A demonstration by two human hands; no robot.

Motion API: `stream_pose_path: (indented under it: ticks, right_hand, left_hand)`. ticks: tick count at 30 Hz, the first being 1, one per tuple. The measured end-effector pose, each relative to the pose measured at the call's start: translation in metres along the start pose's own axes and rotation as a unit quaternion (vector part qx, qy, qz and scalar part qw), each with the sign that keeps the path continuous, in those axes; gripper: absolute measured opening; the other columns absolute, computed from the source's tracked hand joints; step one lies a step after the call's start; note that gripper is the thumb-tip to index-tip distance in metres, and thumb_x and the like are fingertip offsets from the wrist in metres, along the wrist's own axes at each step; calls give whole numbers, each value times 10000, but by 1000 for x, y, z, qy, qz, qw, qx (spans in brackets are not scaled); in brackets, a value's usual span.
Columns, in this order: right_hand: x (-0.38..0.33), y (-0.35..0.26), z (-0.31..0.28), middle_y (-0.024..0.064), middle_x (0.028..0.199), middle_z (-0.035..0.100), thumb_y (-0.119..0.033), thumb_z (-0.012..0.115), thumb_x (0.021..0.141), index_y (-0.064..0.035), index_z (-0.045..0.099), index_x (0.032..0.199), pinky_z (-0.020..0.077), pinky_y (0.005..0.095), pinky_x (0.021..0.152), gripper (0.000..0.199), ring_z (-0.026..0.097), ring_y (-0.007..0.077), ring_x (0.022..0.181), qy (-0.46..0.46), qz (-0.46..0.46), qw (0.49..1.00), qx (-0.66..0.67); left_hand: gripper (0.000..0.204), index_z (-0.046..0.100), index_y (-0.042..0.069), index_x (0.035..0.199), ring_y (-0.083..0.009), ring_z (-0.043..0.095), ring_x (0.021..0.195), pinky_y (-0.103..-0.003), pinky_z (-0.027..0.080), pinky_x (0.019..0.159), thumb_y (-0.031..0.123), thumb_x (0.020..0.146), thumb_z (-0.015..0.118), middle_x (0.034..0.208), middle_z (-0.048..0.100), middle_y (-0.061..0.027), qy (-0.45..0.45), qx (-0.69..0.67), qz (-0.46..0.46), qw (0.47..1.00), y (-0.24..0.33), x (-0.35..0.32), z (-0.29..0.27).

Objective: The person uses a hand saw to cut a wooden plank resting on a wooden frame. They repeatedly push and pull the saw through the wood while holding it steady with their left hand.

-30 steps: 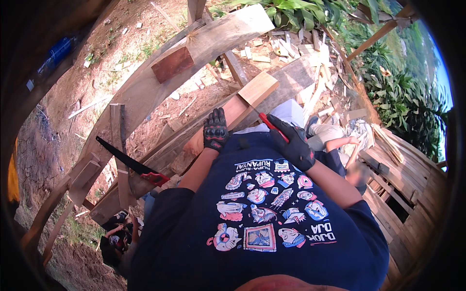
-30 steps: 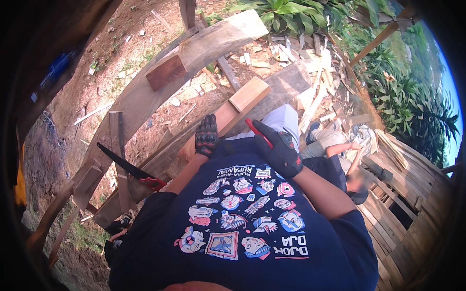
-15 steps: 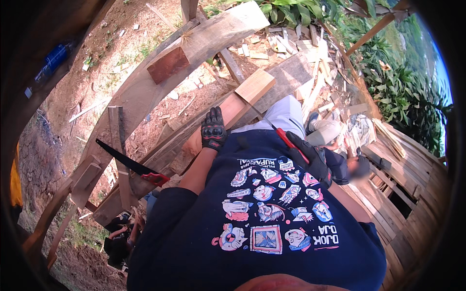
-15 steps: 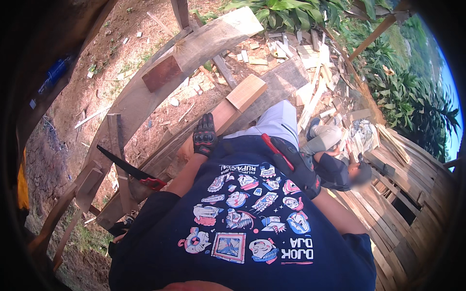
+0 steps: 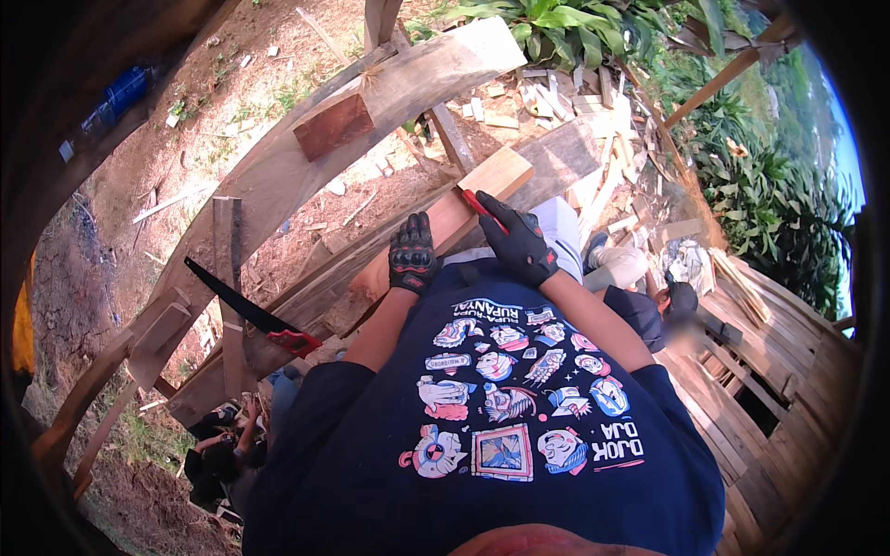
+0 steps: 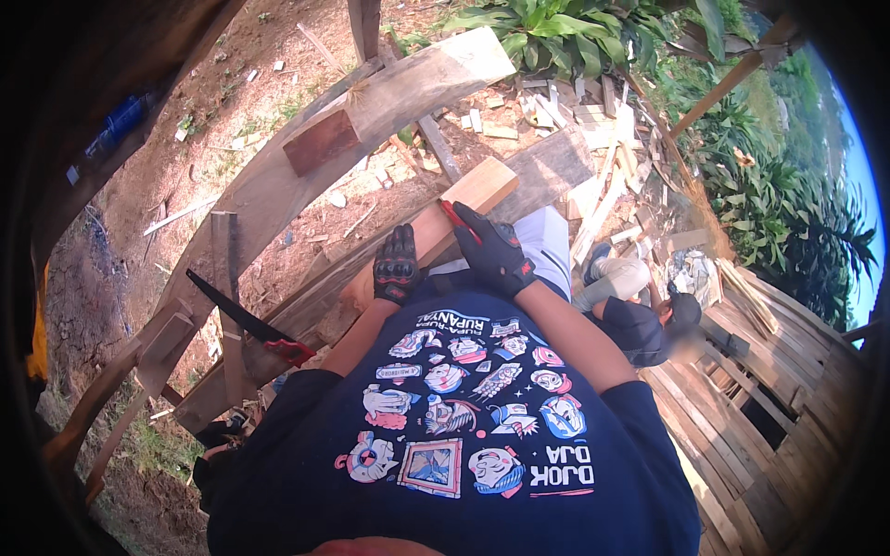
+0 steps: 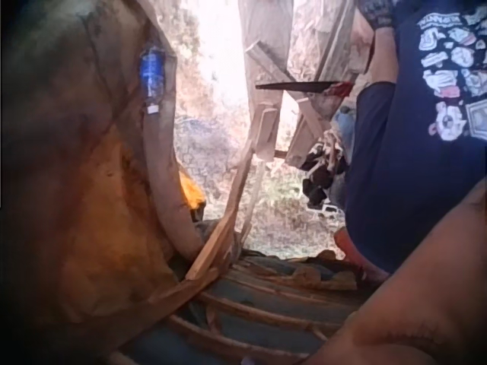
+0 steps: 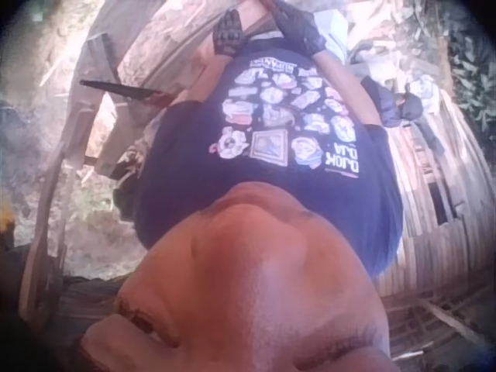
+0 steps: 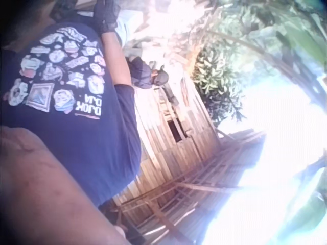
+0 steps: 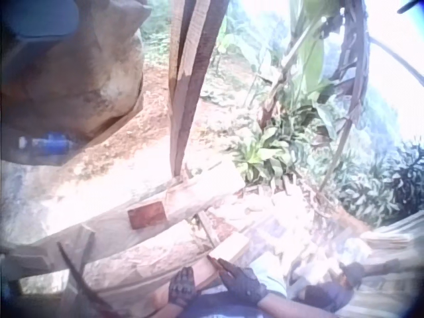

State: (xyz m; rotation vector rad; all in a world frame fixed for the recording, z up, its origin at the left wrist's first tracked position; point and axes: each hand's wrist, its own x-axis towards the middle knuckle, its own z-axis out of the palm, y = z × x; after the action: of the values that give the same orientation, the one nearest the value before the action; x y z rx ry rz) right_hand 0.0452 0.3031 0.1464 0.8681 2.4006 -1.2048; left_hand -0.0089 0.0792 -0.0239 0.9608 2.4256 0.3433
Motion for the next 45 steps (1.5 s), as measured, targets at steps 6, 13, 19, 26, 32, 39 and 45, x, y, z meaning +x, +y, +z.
stream_pose_path:
  ticks: [6, 13, 19, 26, 32, 39, 45]
  right_hand:
    - [-135, 1, -91, 227, 1392, 732, -175, 664, 1077, -69, 624, 1542, 554, 442, 1079, 478, 730, 351, 1271, -19, -22, 997, 71]
    - [-41, -26, -28, 281, 1404, 701, -288, 611, 1086, -100, 636, 1524, 539, 473, 1108, 477, 688, 443, 1296, -40, 20, 999, 7]
    - [78, 1, 40, 298, 1360, 710, -361, 586, 1076, -91, 653, 1499, 541, 486, 1089, 506, 691, 470, 1247, -6, -20, 999, -24]
    - [-117, -2, -74, 211, 1440, 715, -162, 638, 1086, -44, 632, 1527, 533, 431, 1118, 456, 698, 333, 1333, 9, -64, 998, 16]
    - [-78, -36, -58, 242, 1365, 737, -205, 633, 1091, -29, 635, 1514, 559, 426, 1056, 457, 739, 339, 1227, 18, 25, 998, 48]
    - [75, 10, 46, 289, 1271, 749, -395, 587, 1060, -90, 686, 1461, 547, 500, 1057, 513, 709, 484, 1190, 23, -18, 999, -14]
    - [-104, -21, -71, 246, 1391, 723, -211, 596, 1097, -61, 593, 1562, 527, 458, 1131, 489, 691, 376, 1334, -18, -35, 999, -5]
  left_hand:
    - [1005, 406, 13, 1651, -392, 532, 1470, -540, 430, 1217, 437, 846, 835, 1628, 508, -243, -3, 11, -25, 1000, -1, -6, 6]
    - [927, 406, -7, 1647, -412, 521, 1465, -566, 427, 1204, 366, 887, 782, 1634, 487, -259, -24, -3, -9, 1000, 2, -3, -10]
    - [1053, 398, -13, 1646, -431, 534, 1447, -562, 422, 1218, 467, 824, 847, 1622, 487, -282, -16, 42, 18, 999, -1, 0, -4]
    - [926, 405, -10, 1642, -420, 504, 1443, -594, 414, 1203, 362, 878, 774, 1612, 490, -248, -15, 7, -14, 1000, 4, -5, 0]
    - [919, 413, -8, 1639, -415, 524, 1429, -592, 426, 1195, 358, 880, 778, 1604, 507, -248, -8, 31, 6, 999, -4, 0, 11]
    - [988, 390, -13, 1655, -437, 523, 1450, -594, 411, 1209, 401, 867, 817, 1646, 486, -262, -14, 26, 20, 999, -9, 1, 8]
    - [911, 395, -16, 1653, -438, 514, 1456, -601, 401, 1215, 369, 908, 751, 1646, 480, -268, -3, 39, -1, 999, -4, -6, 24]
